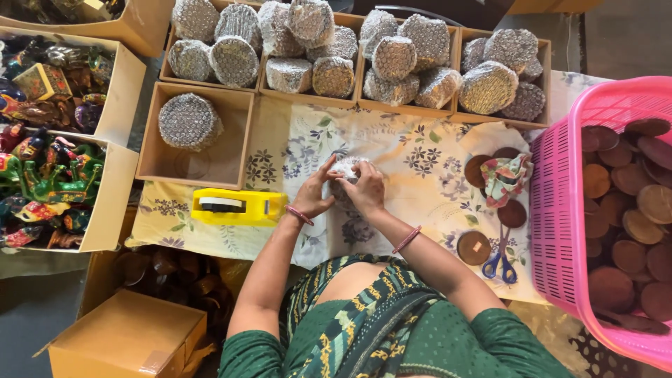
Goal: Wrapping small round discs in plastic film and organizing them into cardboard boxes.
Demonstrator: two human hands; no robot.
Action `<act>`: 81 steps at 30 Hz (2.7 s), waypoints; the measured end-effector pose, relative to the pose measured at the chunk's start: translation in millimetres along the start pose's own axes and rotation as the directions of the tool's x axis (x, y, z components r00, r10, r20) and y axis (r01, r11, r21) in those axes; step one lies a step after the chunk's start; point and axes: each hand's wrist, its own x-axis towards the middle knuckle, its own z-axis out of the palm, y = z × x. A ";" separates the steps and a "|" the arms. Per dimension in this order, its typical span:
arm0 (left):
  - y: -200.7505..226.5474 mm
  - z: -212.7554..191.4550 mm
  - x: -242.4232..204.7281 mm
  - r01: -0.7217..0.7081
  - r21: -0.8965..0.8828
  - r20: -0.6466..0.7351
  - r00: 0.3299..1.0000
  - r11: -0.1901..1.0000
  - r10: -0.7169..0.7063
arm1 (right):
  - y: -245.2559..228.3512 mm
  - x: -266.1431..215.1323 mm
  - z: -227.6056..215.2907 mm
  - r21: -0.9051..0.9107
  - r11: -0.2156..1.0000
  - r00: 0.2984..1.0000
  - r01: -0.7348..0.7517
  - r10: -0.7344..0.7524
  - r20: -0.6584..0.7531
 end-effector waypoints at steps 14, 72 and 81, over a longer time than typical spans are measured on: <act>-23.9 -0.8 19.0 0.098 0.083 0.122 0.987 0.992 -0.107 | 13.7 -12.7 -1.8 0.077 0.995 0.997 0.071 -0.073 0.031; -10.0 63.5 8.3 0.028 0.250 -0.402 0.913 0.968 0.077 | 36.0 20.8 -35.3 0.197 0.956 0.932 0.216 -0.262 0.250; 4.4 62.0 7.6 0.048 0.193 -0.373 0.928 0.980 0.028 | 27.3 12.9 -45.5 0.085 0.808 0.793 0.583 -0.588 0.158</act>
